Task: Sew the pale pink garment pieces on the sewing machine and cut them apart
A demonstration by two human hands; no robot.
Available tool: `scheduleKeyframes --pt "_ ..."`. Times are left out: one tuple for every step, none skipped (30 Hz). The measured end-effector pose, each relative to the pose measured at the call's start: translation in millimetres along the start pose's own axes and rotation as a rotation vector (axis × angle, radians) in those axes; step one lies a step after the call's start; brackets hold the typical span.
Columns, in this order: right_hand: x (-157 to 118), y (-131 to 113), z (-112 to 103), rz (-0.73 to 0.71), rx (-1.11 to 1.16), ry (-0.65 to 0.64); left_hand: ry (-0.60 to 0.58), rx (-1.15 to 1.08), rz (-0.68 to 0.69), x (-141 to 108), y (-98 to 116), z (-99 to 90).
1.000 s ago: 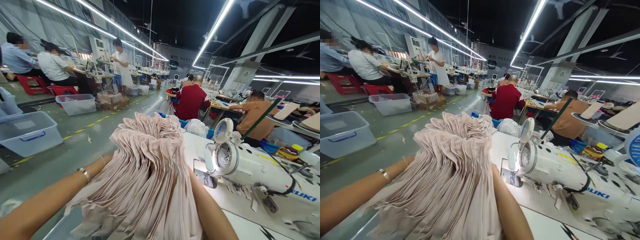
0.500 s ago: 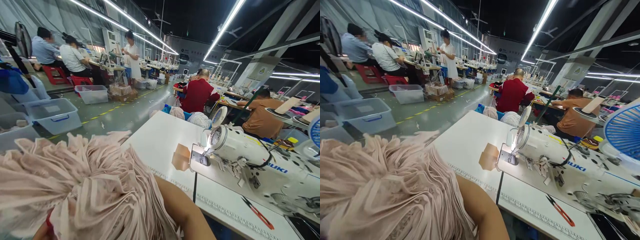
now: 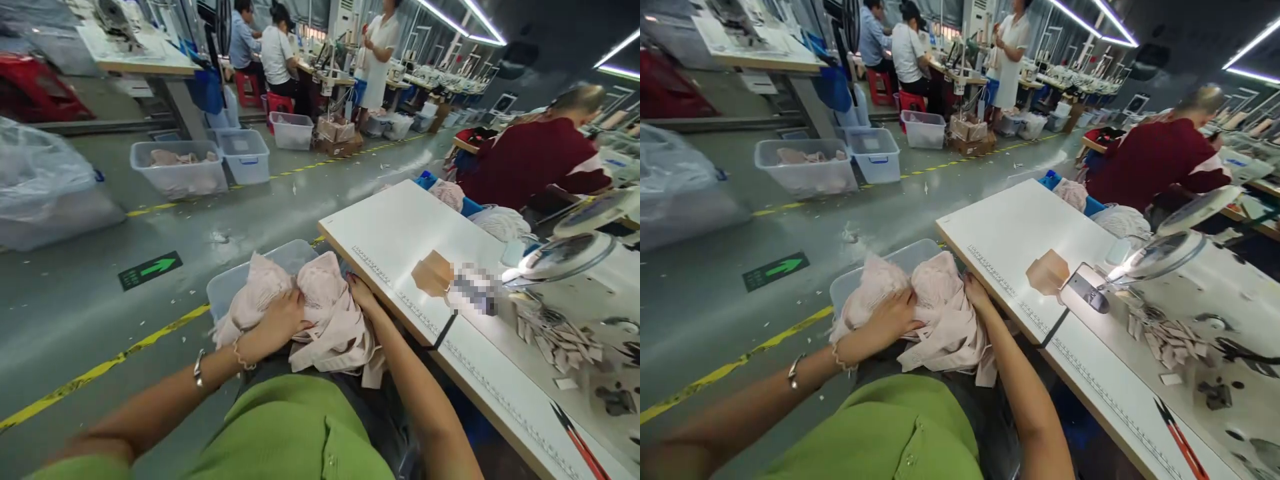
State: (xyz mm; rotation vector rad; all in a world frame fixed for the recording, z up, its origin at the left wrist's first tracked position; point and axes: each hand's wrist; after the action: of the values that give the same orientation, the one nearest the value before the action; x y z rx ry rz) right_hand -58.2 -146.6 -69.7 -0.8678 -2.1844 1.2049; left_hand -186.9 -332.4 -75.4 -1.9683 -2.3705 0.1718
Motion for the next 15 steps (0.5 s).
scheduleKeyframes --pt "-4.6 -1.9 2.8 -0.010 0.004 -0.012 0.042 0.025 0.058 4.3 -5.5 -0.8" --pt "-11.4 -5.1 4.4 -0.049 -0.003 -0.008 0.078 0.032 0.118 7.4 -11.2 -1.5" --pt "-20.3 -9.1 5.8 -0.110 -0.016 0.005 0.101 0.018 0.179 10.1 -17.2 -2.0" --pt "-31.2 -13.5 7.5 -0.224 -0.040 0.027 0.110 -0.017 0.245 12.9 -24.0 -2.4" --pt "-43.5 -17.8 9.9 -0.360 -0.077 0.043 0.106 -0.074 0.317 16.2 -31.6 -2.9" --pt "-56.7 -21.3 13.1 -0.495 -0.126 0.012 0.091 -0.144 0.383 20.4 -40.0 -3.4" --pt "-70.1 -23.4 16.5 -0.608 -0.183 -0.081 0.070 -0.217 0.437 25.5 -48.9 -3.9" --pt "-83.2 -23.7 19.6 -0.687 -0.256 -0.230 0.052 -0.271 0.466 31.4 -57.8 -4.3" --pt "-95.4 -21.8 21.4 -0.722 -0.342 -0.375 0.043 -0.289 0.451 37.8 -66.1 -4.6" --pt "-106.3 -17.8 21.2 -0.709 -0.441 -0.498 0.021 -0.277 0.425 44.6 -73.4 -4.4" --pt "-115.8 -12.1 18.4 -0.652 -0.534 -0.573 -0.013 -0.248 0.400 51.4 -79.4 -3.7" --pt "-123.8 -5.3 12.6 -0.560 -0.618 -0.603 -0.061 -0.212 0.385 58.1 -83.9 -2.4" --pt "-130.3 1.8 4.1 -0.449 -0.697 -0.609 -0.117 -0.185 0.396 64.3 -86.9 -0.6" --pt "-135.4 8.2 -6.6 -0.340 -0.779 -0.608 -0.165 -0.181 0.428 70.0 -88.9 1.6" --pt "-139.2 12.9 -18.5 -0.241 -0.871 -0.594 -0.198 -0.204 0.467 74.9 -90.0 4.1"
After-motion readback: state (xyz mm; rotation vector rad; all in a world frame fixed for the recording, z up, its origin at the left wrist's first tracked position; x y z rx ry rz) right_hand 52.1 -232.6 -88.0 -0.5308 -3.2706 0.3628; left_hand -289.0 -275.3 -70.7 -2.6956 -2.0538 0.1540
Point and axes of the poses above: each hand's wrist, its own x-axis towards the middle knuckle, its own z-axis out of the palm, y = z × x, and after that the axes turned 15 degrees about x, right-handed
